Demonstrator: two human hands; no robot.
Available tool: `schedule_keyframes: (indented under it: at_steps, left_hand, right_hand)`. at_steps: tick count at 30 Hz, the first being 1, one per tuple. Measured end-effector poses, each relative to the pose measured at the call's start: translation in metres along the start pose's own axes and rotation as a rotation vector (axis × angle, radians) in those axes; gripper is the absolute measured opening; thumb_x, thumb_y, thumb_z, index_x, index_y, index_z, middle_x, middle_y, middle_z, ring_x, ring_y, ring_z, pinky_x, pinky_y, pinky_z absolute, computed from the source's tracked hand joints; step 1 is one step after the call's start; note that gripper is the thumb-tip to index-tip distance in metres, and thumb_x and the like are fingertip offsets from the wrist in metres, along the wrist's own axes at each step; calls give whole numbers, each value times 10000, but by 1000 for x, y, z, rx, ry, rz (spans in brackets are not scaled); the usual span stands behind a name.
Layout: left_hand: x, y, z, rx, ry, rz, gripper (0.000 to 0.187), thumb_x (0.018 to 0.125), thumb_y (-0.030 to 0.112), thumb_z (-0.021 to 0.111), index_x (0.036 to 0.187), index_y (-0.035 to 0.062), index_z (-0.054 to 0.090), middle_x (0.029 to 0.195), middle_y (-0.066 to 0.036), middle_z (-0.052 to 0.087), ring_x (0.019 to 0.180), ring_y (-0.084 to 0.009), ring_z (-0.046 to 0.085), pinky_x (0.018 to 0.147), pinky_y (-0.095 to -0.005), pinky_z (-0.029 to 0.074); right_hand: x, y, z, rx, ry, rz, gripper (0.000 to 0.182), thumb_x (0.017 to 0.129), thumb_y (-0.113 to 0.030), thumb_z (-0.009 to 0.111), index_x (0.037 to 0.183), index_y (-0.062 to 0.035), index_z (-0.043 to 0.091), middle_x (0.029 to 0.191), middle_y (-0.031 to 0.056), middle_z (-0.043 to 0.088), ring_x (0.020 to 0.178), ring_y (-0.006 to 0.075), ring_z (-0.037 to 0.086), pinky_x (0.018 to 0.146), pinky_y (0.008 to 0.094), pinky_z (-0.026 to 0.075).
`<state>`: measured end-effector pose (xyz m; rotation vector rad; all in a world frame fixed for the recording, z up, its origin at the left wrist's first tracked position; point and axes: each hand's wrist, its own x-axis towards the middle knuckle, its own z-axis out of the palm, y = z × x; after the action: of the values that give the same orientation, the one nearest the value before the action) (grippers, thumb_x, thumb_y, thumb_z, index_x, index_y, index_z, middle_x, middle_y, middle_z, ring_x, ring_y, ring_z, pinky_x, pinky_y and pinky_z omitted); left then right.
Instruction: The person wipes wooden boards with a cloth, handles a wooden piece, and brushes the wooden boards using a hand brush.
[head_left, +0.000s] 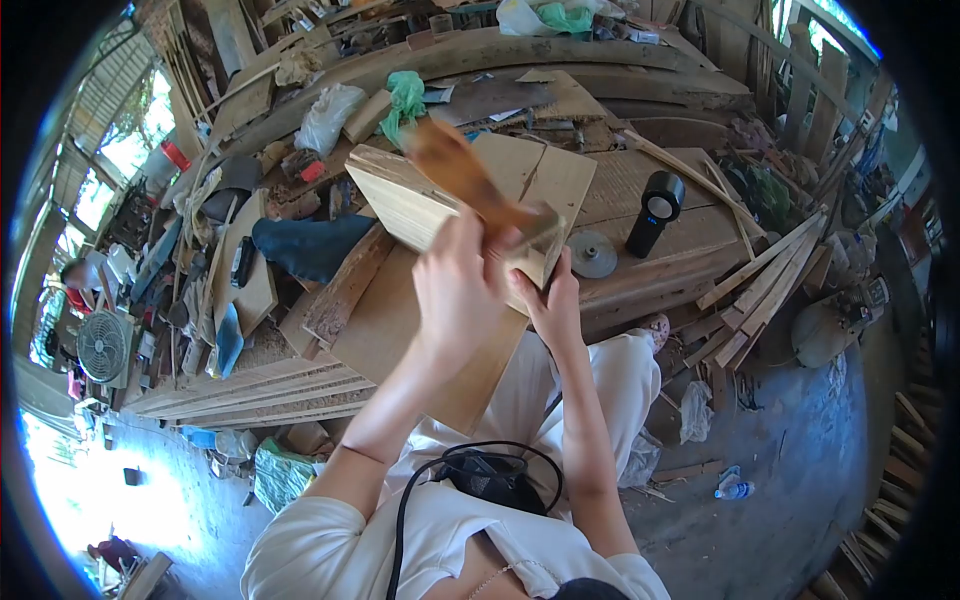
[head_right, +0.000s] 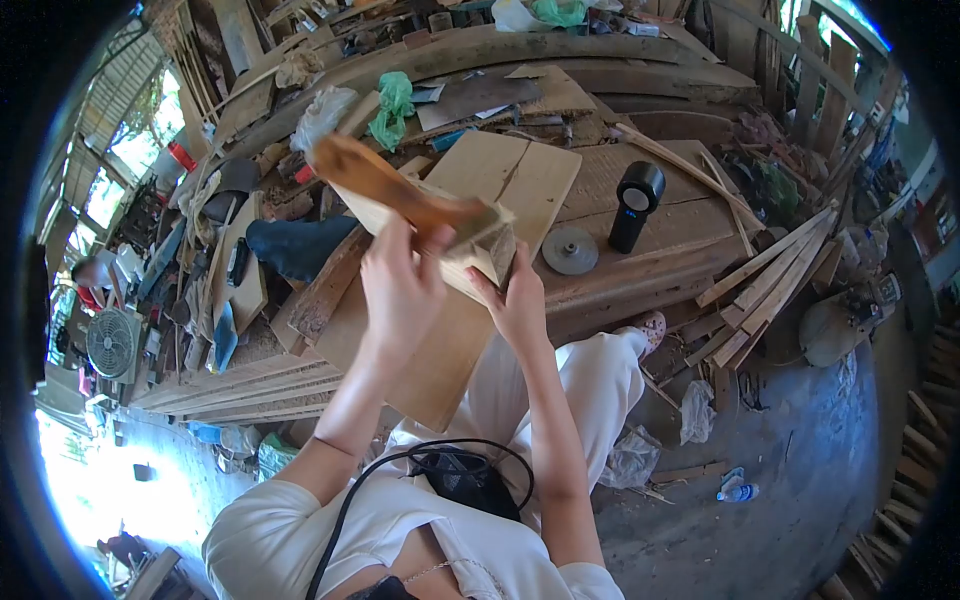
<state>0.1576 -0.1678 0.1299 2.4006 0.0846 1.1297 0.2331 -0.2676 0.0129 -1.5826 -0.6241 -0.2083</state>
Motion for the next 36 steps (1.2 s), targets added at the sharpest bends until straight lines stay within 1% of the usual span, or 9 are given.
schedule_keyframes:
  at_steps: [6,10,12,16,18,22,30,31,36]
  left_hand:
    - [53,-89,-19,414,208,-317,350,936,394,473,1022,55,447,857,-216,630,778,-431,603,654,-518,455]
    - [65,-112,-18,635,355,-133,304,947,317,470,959,14,452,914,-194,619,817,-390,610,635,-464,490]
    - [54,-87,-6,779,318,11,236,904,239,553,911,12,487,842,-122,610,756,-256,622,603,-351,532]
    - [8,-16,12,382,152,165,208,882,205,588,834,36,477,696,-102,538,598,-241,593,443,-332,484]
    - [-4,13,11,136,95,277,198,866,187,603,897,34,482,758,-114,546,611,-295,578,515,-397,474]
    - [1,-13,10,-104,26,-36,243,883,197,611,956,-7,501,787,-190,584,709,-356,598,588,-414,444]
    - [61,-147,-24,567,407,-132,376,940,340,481,1047,-20,459,870,-203,605,782,-389,602,639,-460,491]
    - [61,-153,-28,580,389,-159,373,939,336,482,1060,-16,459,884,-203,609,795,-389,601,650,-465,488]
    - [37,-178,-37,532,326,-258,351,936,328,488,1084,11,464,917,-197,617,820,-389,598,677,-476,471]
  right_hand:
    - [1,-2,0,-46,13,-2,534,804,-319,706,1153,-9,446,937,217,626,882,399,611,732,410,478]
    - [0,-4,1,-33,10,-14,538,804,-328,704,1153,-12,444,934,217,626,879,401,610,725,412,477]
    - [0,-3,2,-40,9,-18,536,803,-328,705,1149,-11,446,936,217,625,877,402,610,723,413,477]
    - [0,-1,2,-30,27,8,515,801,-309,707,1136,-10,455,947,214,624,890,401,608,731,410,477]
    - [0,1,2,-9,8,29,514,800,-305,707,1137,-10,455,951,215,622,900,403,605,739,407,476]
    - [2,-1,0,-17,38,-38,495,807,-284,698,1137,-8,451,931,215,622,887,399,612,733,401,477]
    - [6,11,8,53,137,20,463,825,-285,675,1103,3,443,848,206,598,768,344,617,694,364,468]
    - [5,11,8,62,176,-24,447,864,-349,626,1074,4,450,828,178,597,744,258,600,691,346,458]
    - [9,6,-16,110,314,84,443,949,-407,477,1091,13,466,892,133,607,823,188,540,752,315,430]
